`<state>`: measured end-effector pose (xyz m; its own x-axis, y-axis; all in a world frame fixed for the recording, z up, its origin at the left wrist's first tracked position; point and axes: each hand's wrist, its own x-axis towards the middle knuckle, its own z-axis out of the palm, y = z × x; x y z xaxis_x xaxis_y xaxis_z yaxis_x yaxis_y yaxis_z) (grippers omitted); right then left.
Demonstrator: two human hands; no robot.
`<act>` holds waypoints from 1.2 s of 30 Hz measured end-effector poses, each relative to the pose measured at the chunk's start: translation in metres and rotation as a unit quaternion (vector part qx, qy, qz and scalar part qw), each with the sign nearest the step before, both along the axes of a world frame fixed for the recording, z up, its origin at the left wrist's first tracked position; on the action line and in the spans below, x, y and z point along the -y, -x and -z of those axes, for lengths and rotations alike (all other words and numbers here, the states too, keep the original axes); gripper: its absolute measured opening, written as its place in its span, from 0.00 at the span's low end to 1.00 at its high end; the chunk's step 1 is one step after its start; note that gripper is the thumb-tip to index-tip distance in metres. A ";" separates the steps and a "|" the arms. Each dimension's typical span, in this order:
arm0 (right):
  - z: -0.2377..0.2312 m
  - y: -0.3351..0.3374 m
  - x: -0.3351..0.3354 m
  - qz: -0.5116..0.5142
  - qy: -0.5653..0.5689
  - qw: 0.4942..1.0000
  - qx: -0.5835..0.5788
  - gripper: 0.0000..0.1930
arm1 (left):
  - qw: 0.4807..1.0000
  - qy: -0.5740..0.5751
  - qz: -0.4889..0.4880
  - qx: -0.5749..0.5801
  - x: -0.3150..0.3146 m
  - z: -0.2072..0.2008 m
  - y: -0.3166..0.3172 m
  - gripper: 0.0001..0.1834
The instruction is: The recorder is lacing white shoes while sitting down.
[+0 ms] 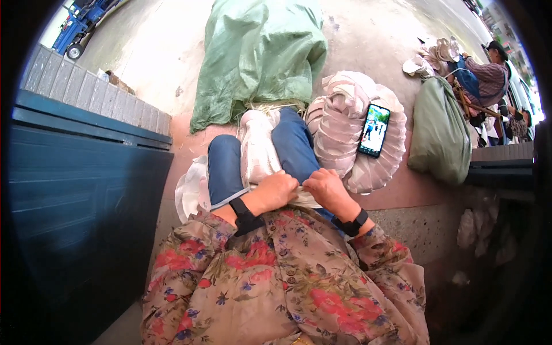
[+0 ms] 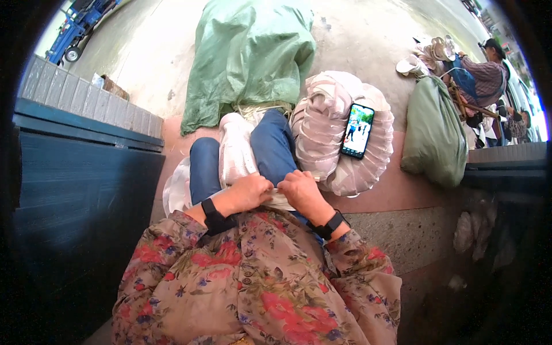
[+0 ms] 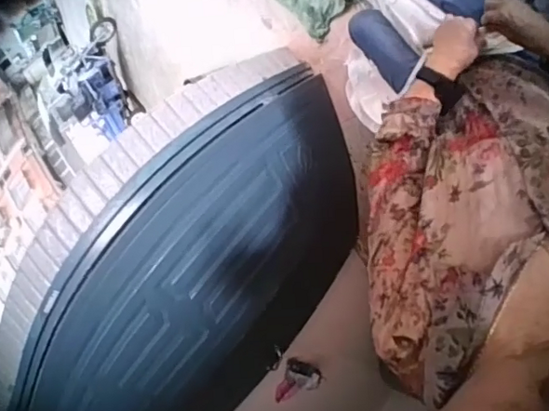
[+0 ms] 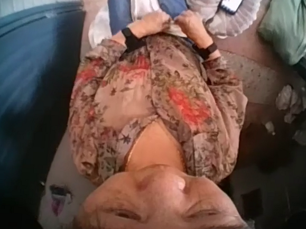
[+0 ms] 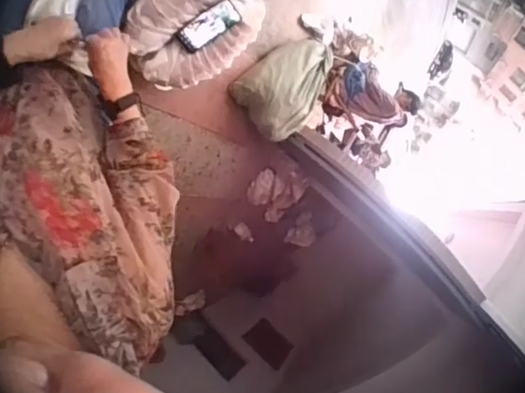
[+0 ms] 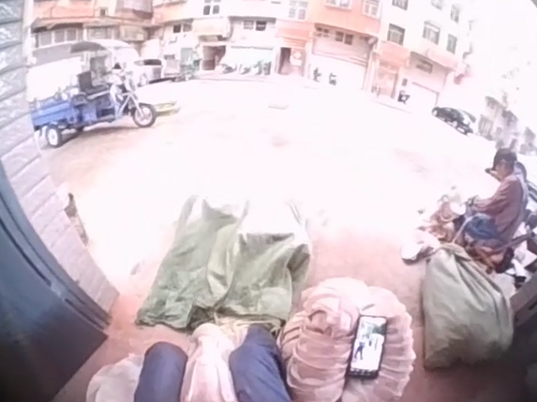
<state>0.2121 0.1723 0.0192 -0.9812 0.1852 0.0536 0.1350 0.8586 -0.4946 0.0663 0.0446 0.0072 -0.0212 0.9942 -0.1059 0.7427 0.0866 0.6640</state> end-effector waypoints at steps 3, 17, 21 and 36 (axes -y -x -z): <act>-0.008 0.004 0.003 0.005 0.021 0.999 -0.037 0.02 | 0.998 -0.048 -0.011 -0.025 -0.005 0.011 -0.004 0.07; -0.051 0.049 -0.017 0.108 0.174 0.966 -0.161 0.05 | 0.891 0.085 -0.247 0.372 0.049 -0.106 0.086 0.11; -0.020 0.054 0.007 0.020 0.173 0.970 -0.169 0.12 | 0.893 0.147 -0.270 0.329 0.048 -0.082 0.069 0.11; 0.013 0.095 -0.001 0.201 0.482 0.852 0.039 0.16 | 0.965 -0.087 -0.211 -0.128 0.045 -0.021 0.059 0.11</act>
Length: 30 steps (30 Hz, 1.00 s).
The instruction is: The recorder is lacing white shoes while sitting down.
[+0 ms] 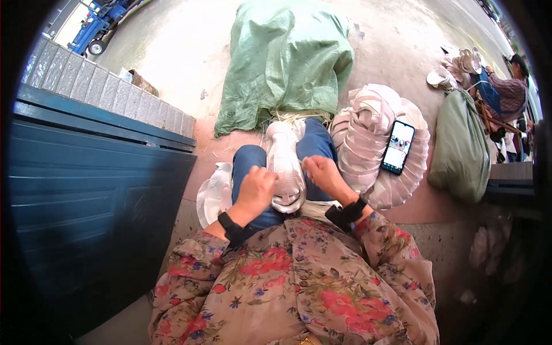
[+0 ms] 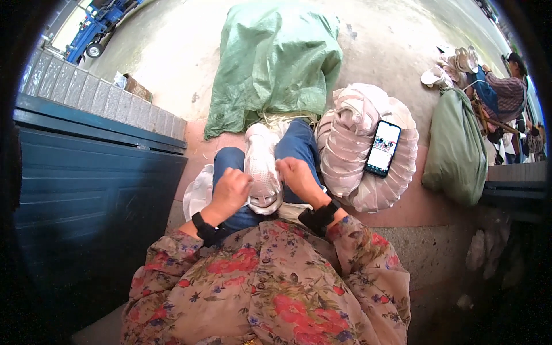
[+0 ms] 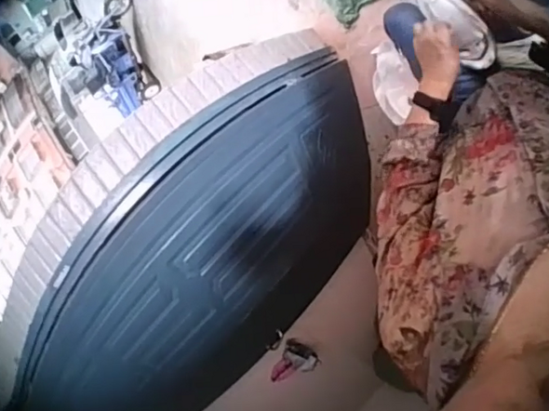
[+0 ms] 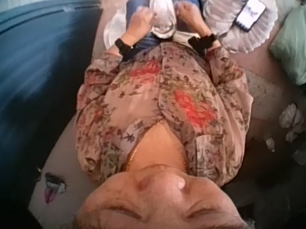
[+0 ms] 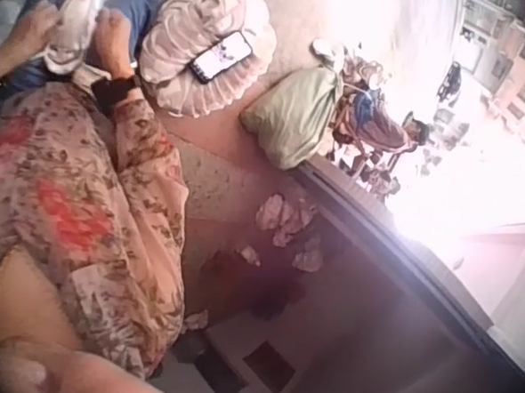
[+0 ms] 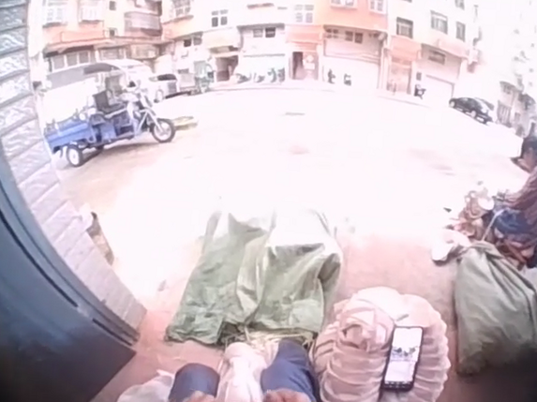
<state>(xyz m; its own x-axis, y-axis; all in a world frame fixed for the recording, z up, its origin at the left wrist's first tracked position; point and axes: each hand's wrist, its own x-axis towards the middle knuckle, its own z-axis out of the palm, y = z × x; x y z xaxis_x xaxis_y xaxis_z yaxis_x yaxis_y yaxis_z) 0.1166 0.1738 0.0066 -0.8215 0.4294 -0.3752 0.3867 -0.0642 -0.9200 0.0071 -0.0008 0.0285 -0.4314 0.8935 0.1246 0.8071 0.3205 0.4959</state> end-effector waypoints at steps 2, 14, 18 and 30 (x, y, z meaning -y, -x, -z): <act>0.009 0.007 -0.005 0.012 0.013 1.000 -0.002 0.16 | 0.988 0.067 0.080 -0.115 -0.008 0.000 -0.014 0.13; 0.015 0.027 -0.003 -0.013 -0.036 0.999 -0.029 0.11 | 0.960 0.121 0.164 -0.190 -0.019 -0.005 -0.027 0.13; 0.021 0.041 -0.004 -0.075 -0.230 0.969 -0.045 0.10 | 0.974 0.137 0.137 -0.122 -0.024 -0.004 -0.007 0.11; 0.011 0.060 -0.005 -0.211 -0.400 0.892 -0.012 0.09 | 0.994 0.003 -0.073 0.078 -0.038 0.021 0.038 0.06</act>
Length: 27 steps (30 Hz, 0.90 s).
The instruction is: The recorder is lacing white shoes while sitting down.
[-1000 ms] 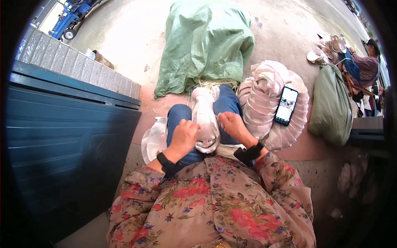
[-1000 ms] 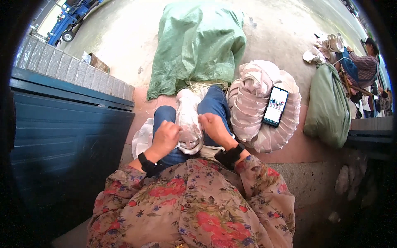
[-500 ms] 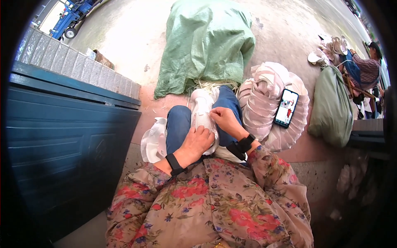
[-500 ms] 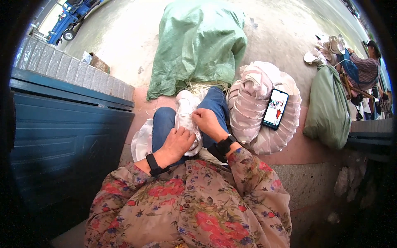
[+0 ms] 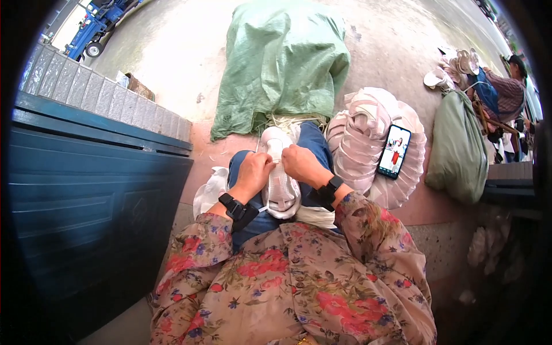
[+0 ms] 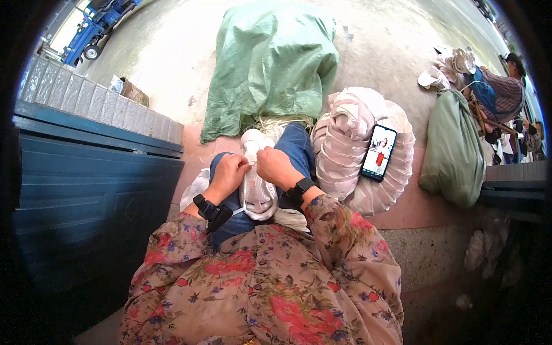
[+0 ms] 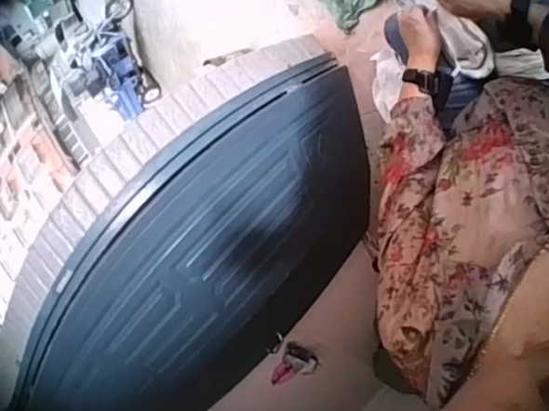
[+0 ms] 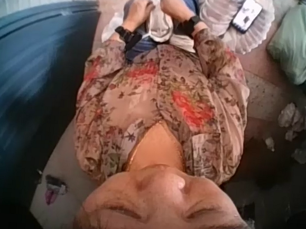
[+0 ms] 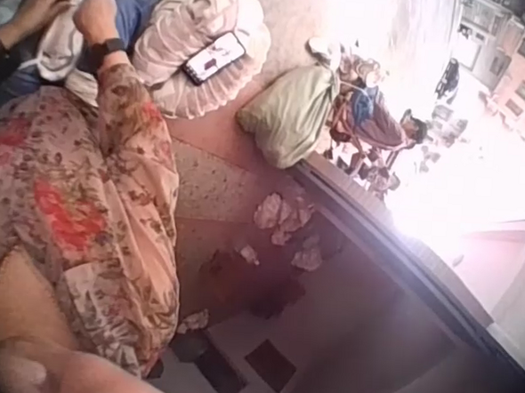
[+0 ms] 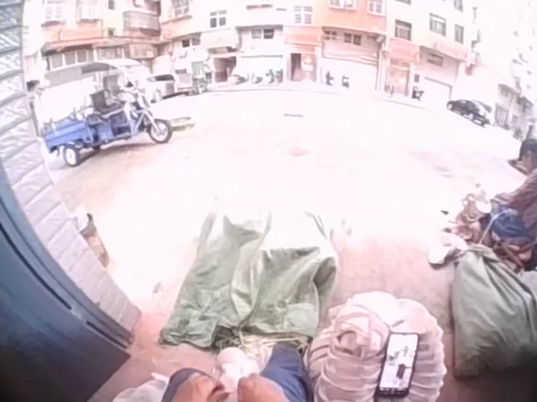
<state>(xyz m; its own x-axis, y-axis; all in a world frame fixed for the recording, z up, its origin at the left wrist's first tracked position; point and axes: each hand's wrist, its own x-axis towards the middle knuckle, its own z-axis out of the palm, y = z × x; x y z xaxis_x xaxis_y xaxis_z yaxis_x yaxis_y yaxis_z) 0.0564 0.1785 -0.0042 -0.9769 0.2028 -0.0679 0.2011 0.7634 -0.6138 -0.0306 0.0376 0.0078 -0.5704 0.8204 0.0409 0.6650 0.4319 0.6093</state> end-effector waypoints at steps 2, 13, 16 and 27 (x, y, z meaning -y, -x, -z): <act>-0.004 0.000 -0.001 0.013 -0.003 1.000 0.023 0.10 | 1.000 0.001 0.000 -0.015 -0.001 0.001 -0.001 0.06; 0.005 -0.003 0.000 0.038 0.009 0.999 0.001 0.10 | 0.998 0.005 -0.055 0.027 -0.008 0.006 -0.006 0.08; 0.006 -0.003 0.001 0.046 0.008 0.999 0.000 0.10 | 0.998 0.002 -0.061 0.024 -0.007 0.008 -0.006 0.06; -0.008 0.005 0.002 -0.020 -0.065 0.997 0.025 0.09 | 0.996 -0.015 -0.079 0.034 -0.006 0.008 -0.008 0.07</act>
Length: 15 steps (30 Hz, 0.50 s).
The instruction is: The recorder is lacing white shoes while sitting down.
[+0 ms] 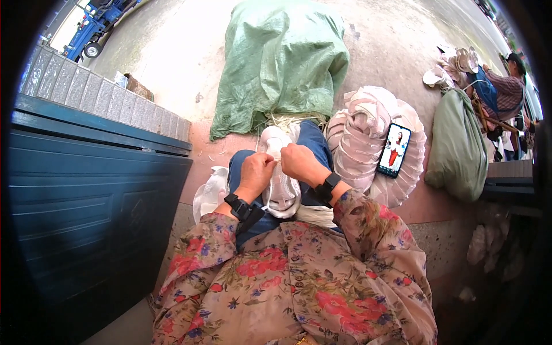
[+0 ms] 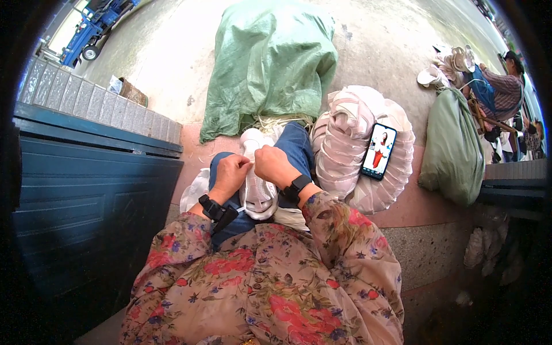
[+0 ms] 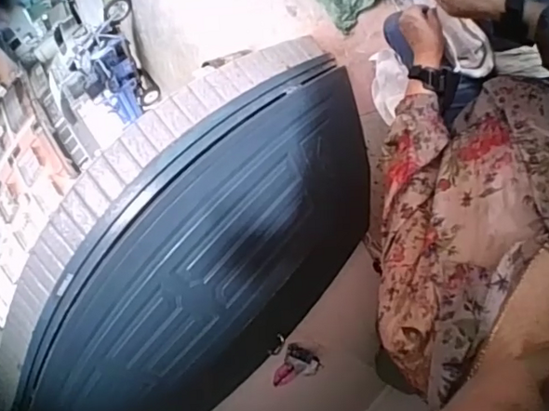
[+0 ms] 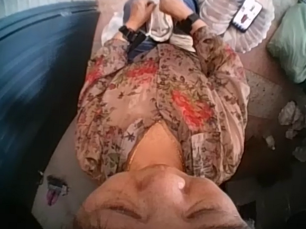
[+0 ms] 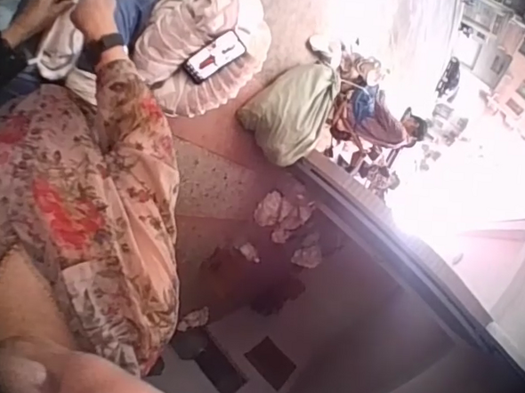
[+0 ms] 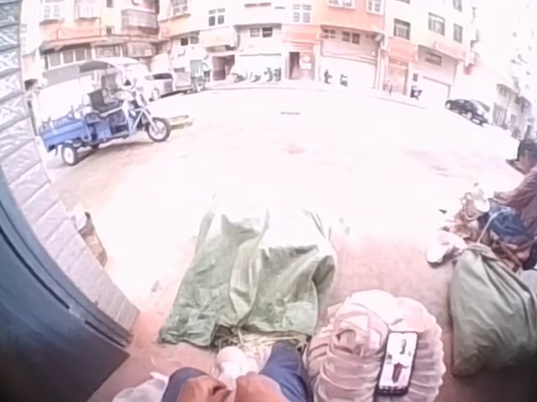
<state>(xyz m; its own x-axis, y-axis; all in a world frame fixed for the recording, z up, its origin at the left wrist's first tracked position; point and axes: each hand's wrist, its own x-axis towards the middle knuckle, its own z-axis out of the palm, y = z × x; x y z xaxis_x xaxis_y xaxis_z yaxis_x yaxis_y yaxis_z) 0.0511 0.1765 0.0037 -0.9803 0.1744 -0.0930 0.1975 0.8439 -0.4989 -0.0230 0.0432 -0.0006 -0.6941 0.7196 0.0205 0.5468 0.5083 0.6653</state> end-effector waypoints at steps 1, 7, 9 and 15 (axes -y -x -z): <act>0.001 0.001 -0.001 -0.001 0.002 1.000 0.019 0.10 | 1.000 0.000 0.000 0.000 0.000 0.000 0.000 0.07; 0.001 0.005 -0.001 0.031 0.044 0.994 0.092 0.13 | 1.000 -0.007 -0.007 0.007 0.000 -0.001 -0.001 0.07; 0.002 0.005 0.000 0.037 0.041 0.995 0.088 0.13 | 1.000 -0.011 -0.005 0.000 0.000 0.000 -0.001 0.06; 0.015 0.003 -0.003 0.022 0.118 0.993 0.007 0.12 | 0.999 -0.030 -0.024 0.016 0.001 0.003 0.000 0.06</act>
<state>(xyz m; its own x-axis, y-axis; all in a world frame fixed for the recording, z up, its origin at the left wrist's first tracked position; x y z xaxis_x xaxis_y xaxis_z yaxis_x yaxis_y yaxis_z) 0.0480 0.1793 -0.0115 -0.9705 0.1884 -0.1503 0.2399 0.6940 -0.6788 -0.0228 0.0417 -0.0032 -0.7281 0.6843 0.0398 0.5017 0.4924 0.7113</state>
